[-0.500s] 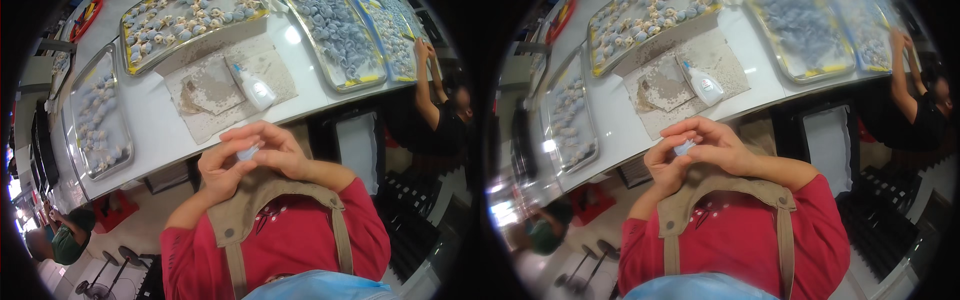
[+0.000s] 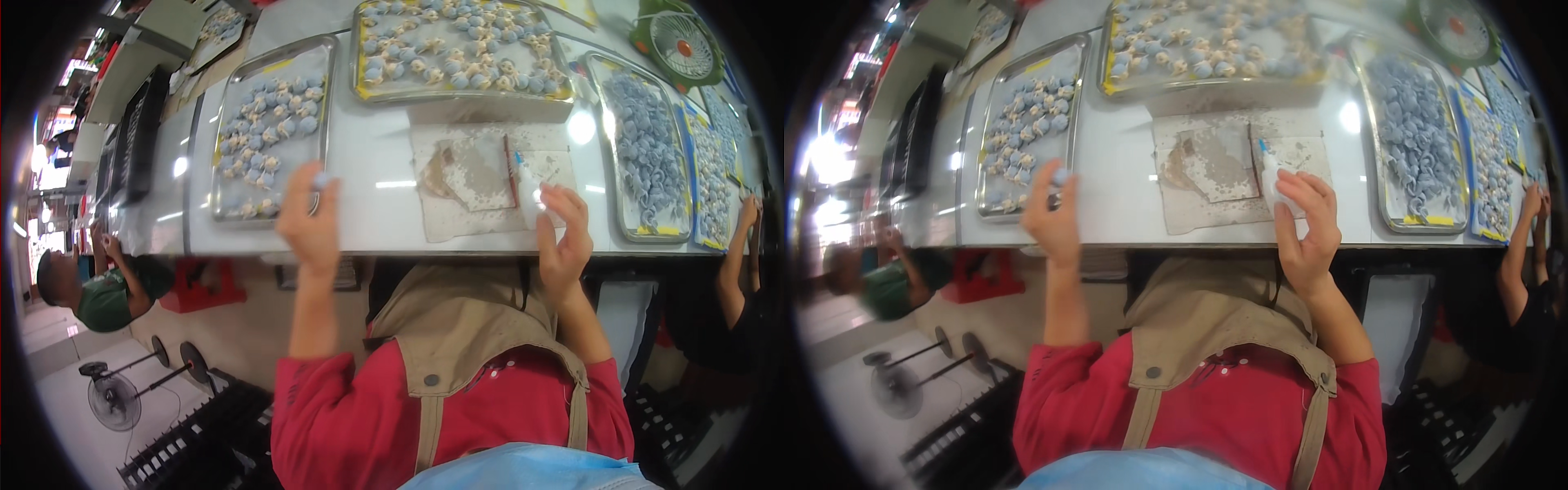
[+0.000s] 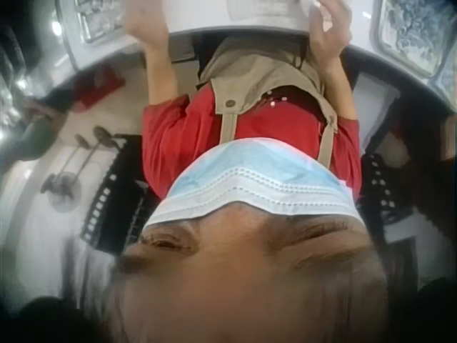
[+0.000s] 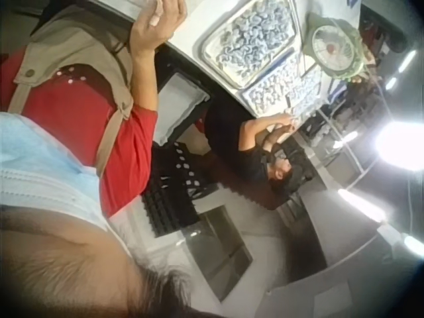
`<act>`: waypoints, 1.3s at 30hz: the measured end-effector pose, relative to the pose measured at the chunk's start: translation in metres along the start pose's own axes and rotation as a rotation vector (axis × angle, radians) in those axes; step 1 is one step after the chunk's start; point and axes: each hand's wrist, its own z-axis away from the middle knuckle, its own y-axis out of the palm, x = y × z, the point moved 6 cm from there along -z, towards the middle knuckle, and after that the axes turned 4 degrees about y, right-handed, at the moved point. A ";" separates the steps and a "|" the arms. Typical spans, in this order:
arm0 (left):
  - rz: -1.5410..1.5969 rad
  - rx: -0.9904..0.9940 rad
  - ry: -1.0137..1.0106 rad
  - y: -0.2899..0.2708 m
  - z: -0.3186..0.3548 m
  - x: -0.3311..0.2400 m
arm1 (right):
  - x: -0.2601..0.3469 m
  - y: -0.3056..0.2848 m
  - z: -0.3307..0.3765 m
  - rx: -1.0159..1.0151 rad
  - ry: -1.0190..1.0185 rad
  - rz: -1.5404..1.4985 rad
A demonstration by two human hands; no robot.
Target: The person repeatedly picks up small blue and white decorative items from a tray, applies a small amount of white liquid from a squeeze bottle, and attaches a small white piece to each item. The finished items are placed onto a metal tray. The process is repeated continuously throughout the clip.
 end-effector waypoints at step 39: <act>1.756 0.847 -1.156 0.085 0.099 -0.148 | -0.025 -0.042 0.048 -0.050 0.658 -0.658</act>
